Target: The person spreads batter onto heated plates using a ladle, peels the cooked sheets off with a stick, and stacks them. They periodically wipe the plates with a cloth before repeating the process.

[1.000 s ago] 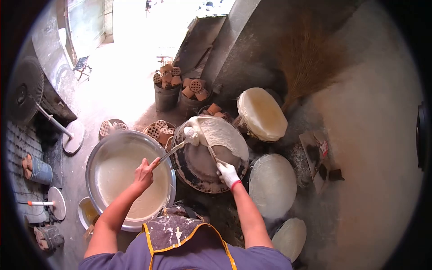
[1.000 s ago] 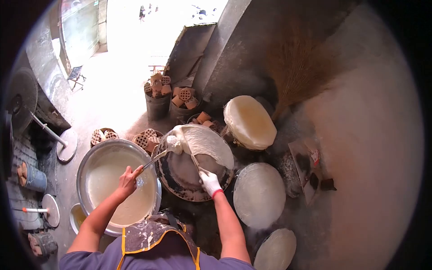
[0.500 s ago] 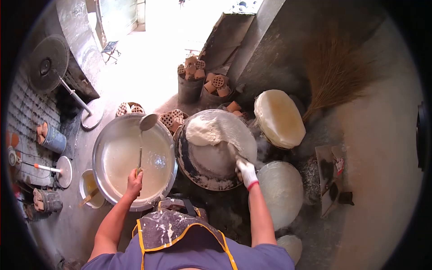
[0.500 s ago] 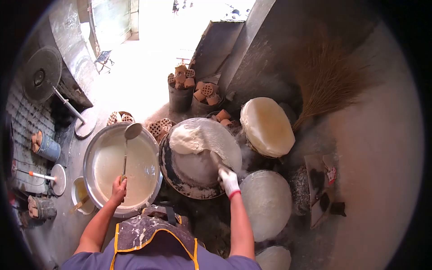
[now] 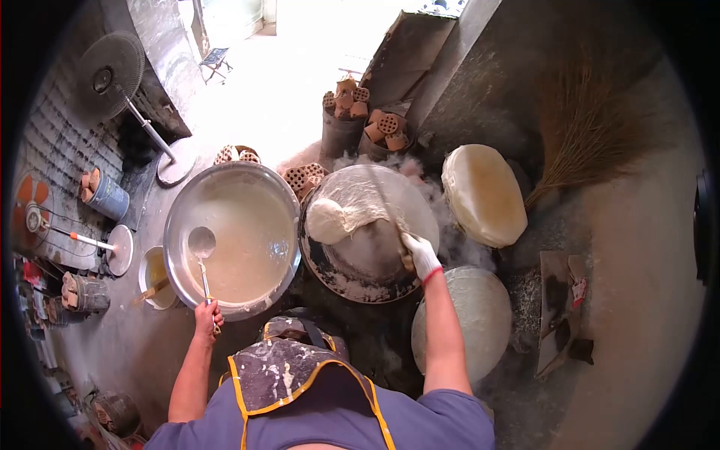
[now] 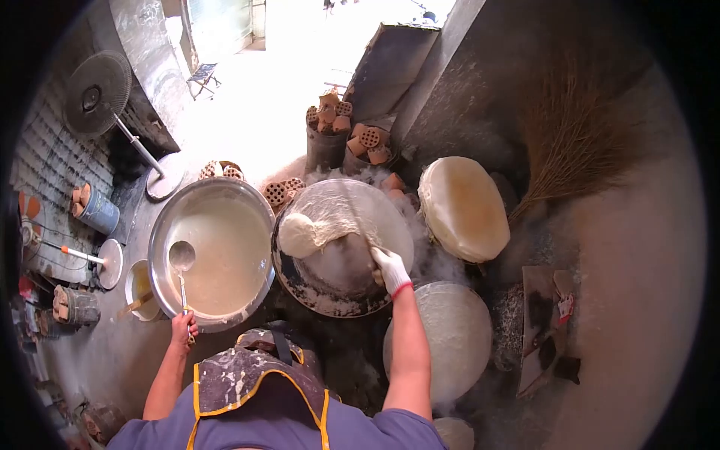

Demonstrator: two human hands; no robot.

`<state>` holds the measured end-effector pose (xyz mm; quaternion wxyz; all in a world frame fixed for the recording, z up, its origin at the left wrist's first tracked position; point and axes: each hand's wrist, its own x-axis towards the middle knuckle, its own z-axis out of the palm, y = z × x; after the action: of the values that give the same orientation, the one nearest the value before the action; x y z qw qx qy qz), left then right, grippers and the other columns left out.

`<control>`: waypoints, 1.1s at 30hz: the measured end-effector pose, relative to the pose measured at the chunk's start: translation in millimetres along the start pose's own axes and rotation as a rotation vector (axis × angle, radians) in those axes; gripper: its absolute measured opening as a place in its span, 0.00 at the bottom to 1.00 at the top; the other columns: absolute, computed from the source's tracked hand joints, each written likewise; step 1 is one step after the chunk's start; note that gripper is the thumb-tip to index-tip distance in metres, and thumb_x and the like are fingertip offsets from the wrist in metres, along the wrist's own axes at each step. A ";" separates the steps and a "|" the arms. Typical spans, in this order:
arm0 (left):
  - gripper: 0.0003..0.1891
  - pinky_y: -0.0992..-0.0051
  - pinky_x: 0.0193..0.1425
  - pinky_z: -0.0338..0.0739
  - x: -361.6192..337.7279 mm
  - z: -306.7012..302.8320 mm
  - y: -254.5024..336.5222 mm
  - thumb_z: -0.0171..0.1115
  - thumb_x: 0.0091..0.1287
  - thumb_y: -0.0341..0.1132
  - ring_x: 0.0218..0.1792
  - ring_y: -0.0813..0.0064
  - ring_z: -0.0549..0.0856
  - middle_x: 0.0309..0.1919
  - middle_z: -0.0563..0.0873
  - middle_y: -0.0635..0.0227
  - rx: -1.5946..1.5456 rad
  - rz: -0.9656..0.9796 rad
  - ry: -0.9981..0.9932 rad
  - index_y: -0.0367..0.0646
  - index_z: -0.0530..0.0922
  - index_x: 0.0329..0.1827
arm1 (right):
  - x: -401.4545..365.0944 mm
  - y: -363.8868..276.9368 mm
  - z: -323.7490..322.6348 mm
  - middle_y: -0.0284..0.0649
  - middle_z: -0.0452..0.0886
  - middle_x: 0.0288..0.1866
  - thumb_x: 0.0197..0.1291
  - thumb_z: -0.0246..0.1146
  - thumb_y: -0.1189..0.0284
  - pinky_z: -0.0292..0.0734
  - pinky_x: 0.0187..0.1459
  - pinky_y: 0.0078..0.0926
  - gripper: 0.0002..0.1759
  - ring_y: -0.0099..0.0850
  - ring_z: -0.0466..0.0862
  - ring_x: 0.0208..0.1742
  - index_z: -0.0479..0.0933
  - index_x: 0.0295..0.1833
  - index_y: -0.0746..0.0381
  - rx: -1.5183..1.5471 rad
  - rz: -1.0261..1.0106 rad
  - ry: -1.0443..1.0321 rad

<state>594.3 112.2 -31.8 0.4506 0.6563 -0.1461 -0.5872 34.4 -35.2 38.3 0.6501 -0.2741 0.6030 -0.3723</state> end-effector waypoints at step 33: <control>0.09 0.85 0.13 0.58 33.9 -94.9 44.1 0.50 0.70 0.32 0.13 0.87 0.62 0.19 0.65 0.76 -0.193 -0.229 -0.344 0.45 0.69 0.52 | -183.3 175.6 137.7 0.24 0.62 0.19 0.66 0.56 0.55 0.49 0.14 0.17 0.15 0.15 0.56 0.12 0.71 0.55 0.45 0.473 -0.067 0.125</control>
<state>703.9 103.4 -28.9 0.4102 0.5127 -0.0881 -0.7491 198.2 201.9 20.0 0.6448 -0.1106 0.5287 -0.5408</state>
